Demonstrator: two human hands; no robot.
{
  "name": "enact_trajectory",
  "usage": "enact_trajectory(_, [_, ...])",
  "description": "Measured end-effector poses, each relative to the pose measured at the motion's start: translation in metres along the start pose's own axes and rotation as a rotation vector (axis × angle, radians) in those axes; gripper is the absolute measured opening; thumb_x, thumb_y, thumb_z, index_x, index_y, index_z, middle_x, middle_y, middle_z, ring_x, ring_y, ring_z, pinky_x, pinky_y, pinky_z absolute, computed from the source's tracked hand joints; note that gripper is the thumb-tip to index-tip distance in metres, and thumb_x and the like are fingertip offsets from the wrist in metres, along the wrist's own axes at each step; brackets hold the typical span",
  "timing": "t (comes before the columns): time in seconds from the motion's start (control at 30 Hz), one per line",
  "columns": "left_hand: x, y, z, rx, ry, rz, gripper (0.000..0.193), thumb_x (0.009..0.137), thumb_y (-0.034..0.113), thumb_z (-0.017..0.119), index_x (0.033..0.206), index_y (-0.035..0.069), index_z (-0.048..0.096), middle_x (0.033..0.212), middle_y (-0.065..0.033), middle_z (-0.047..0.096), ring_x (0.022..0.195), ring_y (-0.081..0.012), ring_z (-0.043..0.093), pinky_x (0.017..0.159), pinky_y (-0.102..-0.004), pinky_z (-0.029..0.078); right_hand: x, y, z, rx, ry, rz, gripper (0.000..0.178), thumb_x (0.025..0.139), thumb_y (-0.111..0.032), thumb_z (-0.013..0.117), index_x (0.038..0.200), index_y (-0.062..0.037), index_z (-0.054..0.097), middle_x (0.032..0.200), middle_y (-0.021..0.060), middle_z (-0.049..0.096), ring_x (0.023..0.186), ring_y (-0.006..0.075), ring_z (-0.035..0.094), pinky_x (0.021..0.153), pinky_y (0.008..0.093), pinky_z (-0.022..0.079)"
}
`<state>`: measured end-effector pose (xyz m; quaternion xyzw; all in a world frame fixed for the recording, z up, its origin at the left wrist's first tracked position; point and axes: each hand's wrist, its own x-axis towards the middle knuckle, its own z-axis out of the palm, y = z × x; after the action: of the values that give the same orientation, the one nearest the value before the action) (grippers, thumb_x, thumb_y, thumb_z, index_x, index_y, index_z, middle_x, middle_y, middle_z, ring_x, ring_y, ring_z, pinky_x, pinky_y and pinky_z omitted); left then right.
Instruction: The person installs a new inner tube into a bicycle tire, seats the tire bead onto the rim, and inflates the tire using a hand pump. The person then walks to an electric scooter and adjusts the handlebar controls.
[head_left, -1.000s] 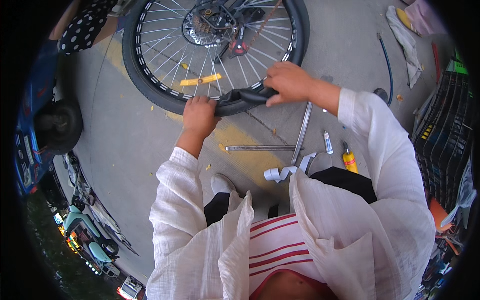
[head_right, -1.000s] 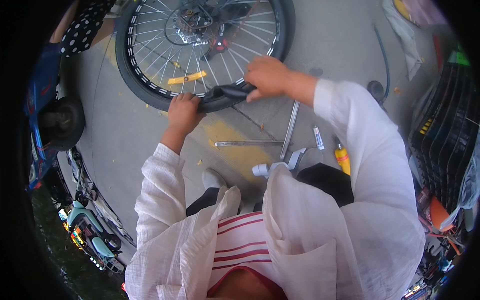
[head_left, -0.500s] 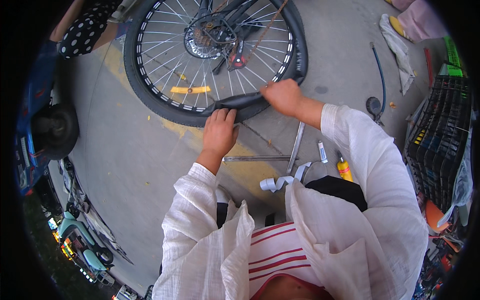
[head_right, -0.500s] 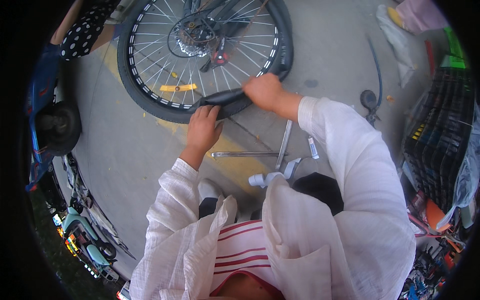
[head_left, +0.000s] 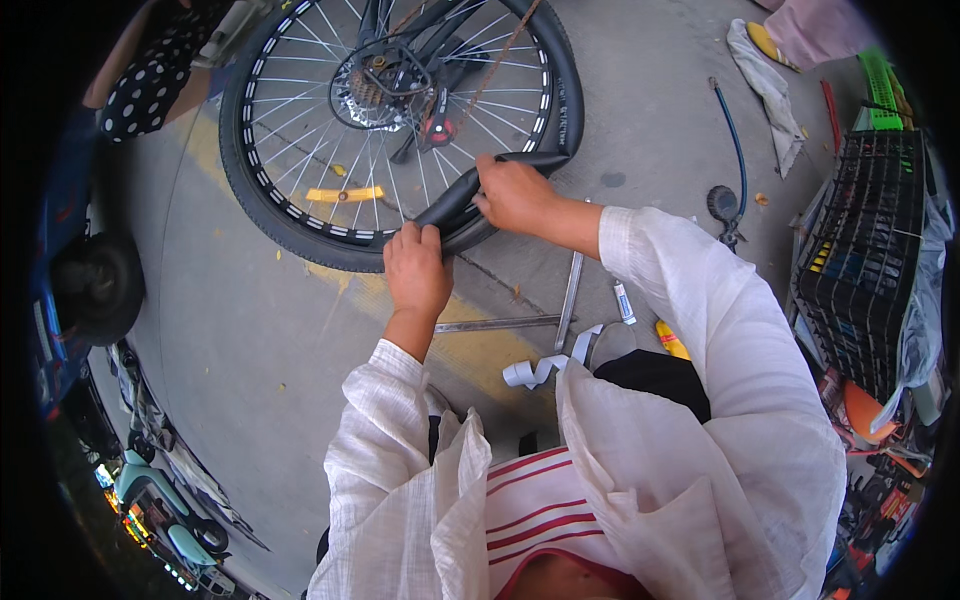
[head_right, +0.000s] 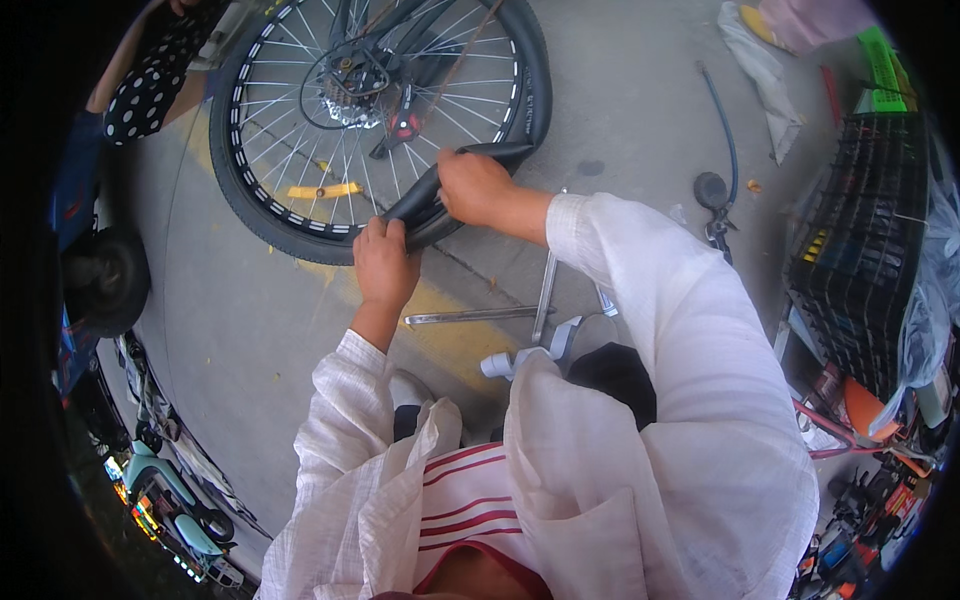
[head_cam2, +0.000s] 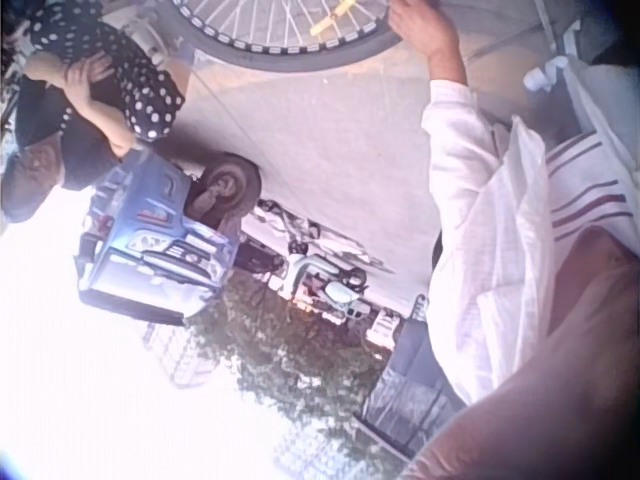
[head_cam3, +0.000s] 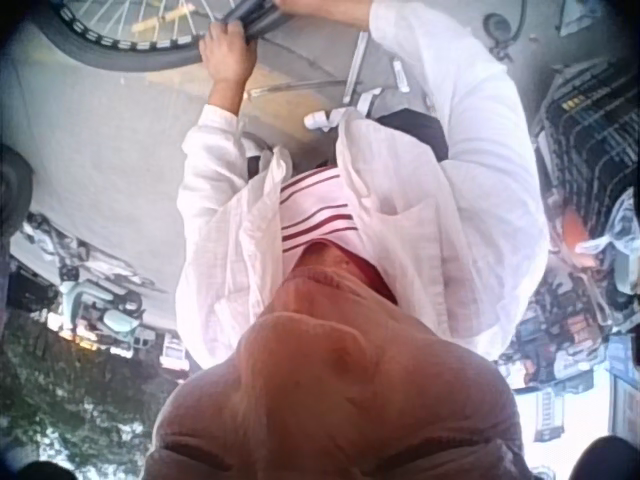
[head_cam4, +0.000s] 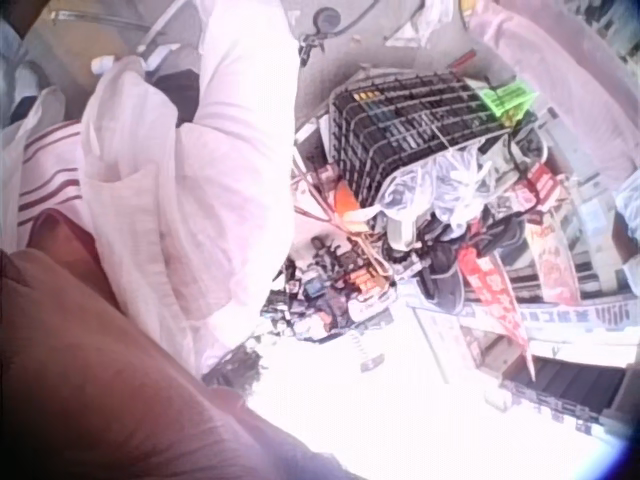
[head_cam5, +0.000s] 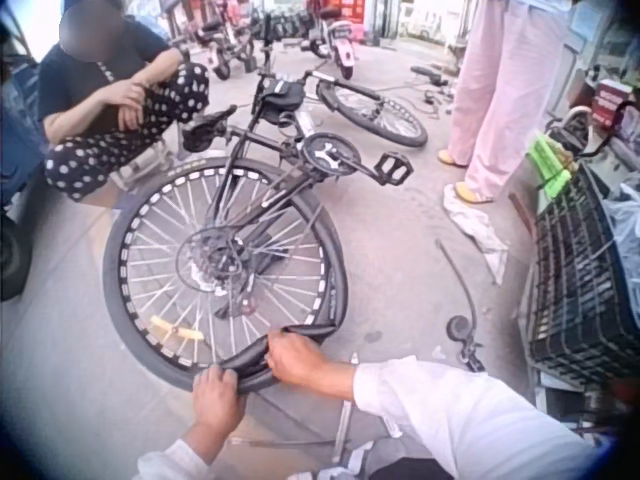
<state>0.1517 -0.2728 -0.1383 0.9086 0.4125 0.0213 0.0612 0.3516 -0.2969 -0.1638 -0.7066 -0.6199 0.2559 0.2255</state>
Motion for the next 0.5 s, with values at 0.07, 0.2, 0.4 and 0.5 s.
enact_trajectory(0.07, [-0.002,-0.001,-0.001,-0.05,0.001,0.016,0.036,0.064,0.012,0.079,0.092,0.006,0.056,0.096,-0.0116,0.053,0.097,-0.0331,0.054,0.083,-0.043,0.043,-0.007,0.004,0.006,0.107,-0.033,-0.01,0.055,0.07,-0.023,0.08,0.105,0.0036,0.046,0.084,0.0254,0.065,0.084,0.045,0.063,0.073,0.0488,0.051])
enact_trajectory(0.2, [-0.006,-0.01,0.0,-0.121,0.106,0.084,0.04,0.062,0.009,0.079,0.095,0.005,0.056,0.101,-0.0132,0.054,0.097,-0.0347,0.055,0.081,-0.0435,0.045,-0.019,0.02,0.007,0.008,-0.097,-0.415,0.055,0.067,-0.026,0.083,0.101,0.0036,0.052,0.086,0.0234,0.065,0.09,0.0417,0.063,0.082,0.0499,0.048])
enact_trajectory(0.4, [0.0,-0.01,-0.004,-0.086,-0.126,0.132,0.041,0.061,0.012,0.08,0.097,0.007,0.061,0.106,-0.0128,0.057,0.103,-0.0348,0.055,0.083,-0.0438,0.046,0.005,-0.005,-0.002,-0.172,-0.571,-0.289,0.042,0.069,-0.026,0.08,0.097,0.0011,0.064,0.086,0.0195,0.067,0.088,0.0368,0.065,0.083,0.0461,0.049])
enact_trajectory(0.5, [-0.005,-0.018,-0.004,-0.016,-0.303,0.103,0.041,0.06,0.015,0.082,0.097,0.009,0.064,0.105,-0.0117,0.058,0.103,-0.0334,0.055,0.086,-0.0425,0.045,-0.009,-0.029,-0.003,-0.199,-0.644,-0.305,0.046,0.073,-0.025,0.077,0.111,-0.0034,0.063,0.098,0.0205,0.066,0.096,0.0361,0.064,0.086,0.0445,0.049])
